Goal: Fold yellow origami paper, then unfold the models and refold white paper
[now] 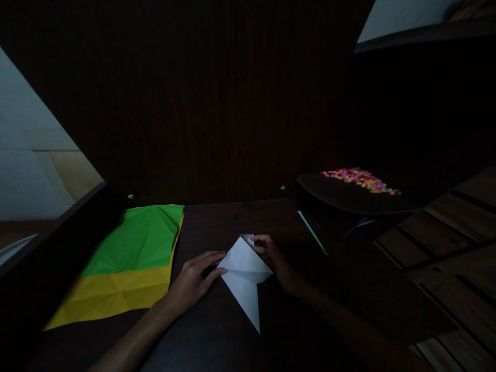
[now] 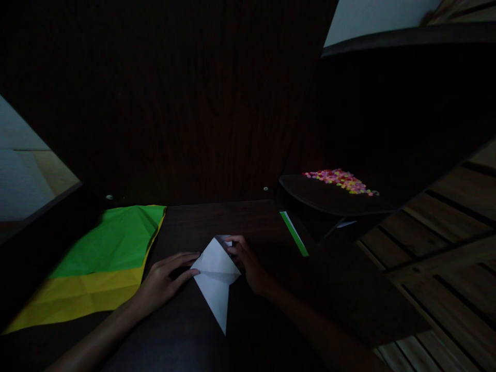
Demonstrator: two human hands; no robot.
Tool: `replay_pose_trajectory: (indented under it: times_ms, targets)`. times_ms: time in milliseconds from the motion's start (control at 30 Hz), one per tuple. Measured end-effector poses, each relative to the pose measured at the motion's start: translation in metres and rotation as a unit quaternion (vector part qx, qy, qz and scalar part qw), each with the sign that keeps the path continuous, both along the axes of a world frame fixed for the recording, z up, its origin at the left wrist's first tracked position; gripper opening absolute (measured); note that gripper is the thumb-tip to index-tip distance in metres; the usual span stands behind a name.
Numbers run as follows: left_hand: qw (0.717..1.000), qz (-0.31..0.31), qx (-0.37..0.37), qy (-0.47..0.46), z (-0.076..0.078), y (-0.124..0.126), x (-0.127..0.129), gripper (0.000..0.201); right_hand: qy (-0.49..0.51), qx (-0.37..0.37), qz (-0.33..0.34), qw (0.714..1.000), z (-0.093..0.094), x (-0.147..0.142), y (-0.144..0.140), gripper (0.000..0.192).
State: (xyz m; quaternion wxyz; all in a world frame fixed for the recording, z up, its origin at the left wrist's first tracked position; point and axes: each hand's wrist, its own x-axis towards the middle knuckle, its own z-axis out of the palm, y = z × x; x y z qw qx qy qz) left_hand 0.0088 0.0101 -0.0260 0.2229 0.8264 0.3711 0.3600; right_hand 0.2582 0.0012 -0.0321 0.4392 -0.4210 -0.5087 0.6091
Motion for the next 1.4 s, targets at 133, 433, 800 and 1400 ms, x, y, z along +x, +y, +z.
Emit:
replay_pose_trajectory:
  times_ms: [133,433,800,1400]
  targets:
    - [0.999,0.021,-0.028,-0.025,0.002,0.0,0.001,0.025,0.038,0.016,0.033,0.999,0.002,0.001,-0.001,0.057]
    - [0.987,0.077,-0.123,-0.062,0.003,0.003,0.001,0.024,-0.003,0.064,0.051,0.997,0.014,0.003,-0.003,0.066]
    - [0.969,0.073,-0.199,-0.128,0.004,0.002,0.003,0.027,-0.069,0.051,-0.012,0.996,0.004,-0.004,0.001,0.068]
    - [0.911,0.039,-0.359,-0.2,0.011,0.001,0.007,0.059,0.011,0.049,0.111,0.993,0.013,0.002,-0.006,0.094]
